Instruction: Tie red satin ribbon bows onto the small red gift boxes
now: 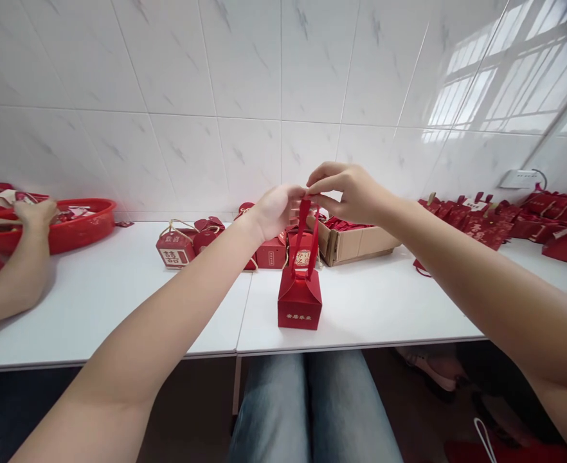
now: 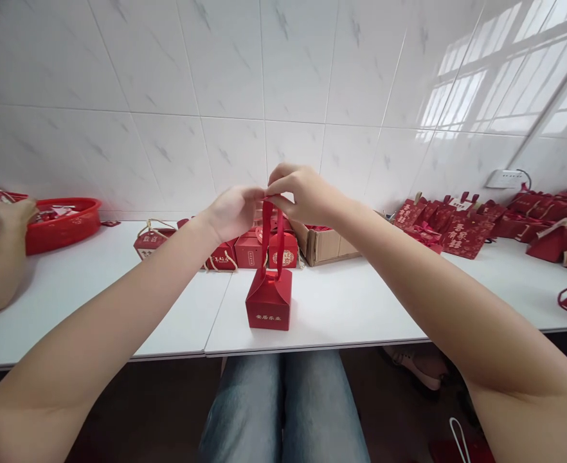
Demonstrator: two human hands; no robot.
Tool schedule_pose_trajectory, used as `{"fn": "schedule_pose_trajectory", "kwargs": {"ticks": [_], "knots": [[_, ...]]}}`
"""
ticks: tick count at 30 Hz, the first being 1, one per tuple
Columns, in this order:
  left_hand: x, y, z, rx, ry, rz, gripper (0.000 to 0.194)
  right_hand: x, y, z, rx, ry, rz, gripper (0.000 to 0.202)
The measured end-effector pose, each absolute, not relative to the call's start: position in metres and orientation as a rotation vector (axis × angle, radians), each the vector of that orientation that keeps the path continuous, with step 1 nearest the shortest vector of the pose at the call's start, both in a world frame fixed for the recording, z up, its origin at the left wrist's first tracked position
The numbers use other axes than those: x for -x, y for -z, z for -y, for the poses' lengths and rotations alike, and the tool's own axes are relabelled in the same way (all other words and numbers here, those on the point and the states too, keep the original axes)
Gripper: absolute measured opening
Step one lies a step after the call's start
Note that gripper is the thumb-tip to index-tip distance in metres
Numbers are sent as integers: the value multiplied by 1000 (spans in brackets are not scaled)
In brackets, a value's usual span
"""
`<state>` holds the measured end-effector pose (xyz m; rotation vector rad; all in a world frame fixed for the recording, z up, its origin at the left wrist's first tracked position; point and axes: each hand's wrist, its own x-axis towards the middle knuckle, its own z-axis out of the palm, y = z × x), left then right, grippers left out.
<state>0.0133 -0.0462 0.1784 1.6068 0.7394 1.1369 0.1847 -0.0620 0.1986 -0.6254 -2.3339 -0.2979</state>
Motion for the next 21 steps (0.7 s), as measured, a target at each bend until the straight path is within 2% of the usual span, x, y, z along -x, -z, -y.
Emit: {"fn": "schedule_pose_trajectory", "kwargs": {"ticks": [4, 10, 21], "knots": [[-10, -185, 51, -1304, -932, -645, 8, -184, -193, 66, 510, 347, 2348, 18], [-9, -184, 53, -1295, -955, -611, 8, -186, -189, 65, 479, 358, 2327, 21], [-14, -183, 51, -1218, -1064, -675, 7, -189, -179, 66, 558, 154, 2302, 20]]}}
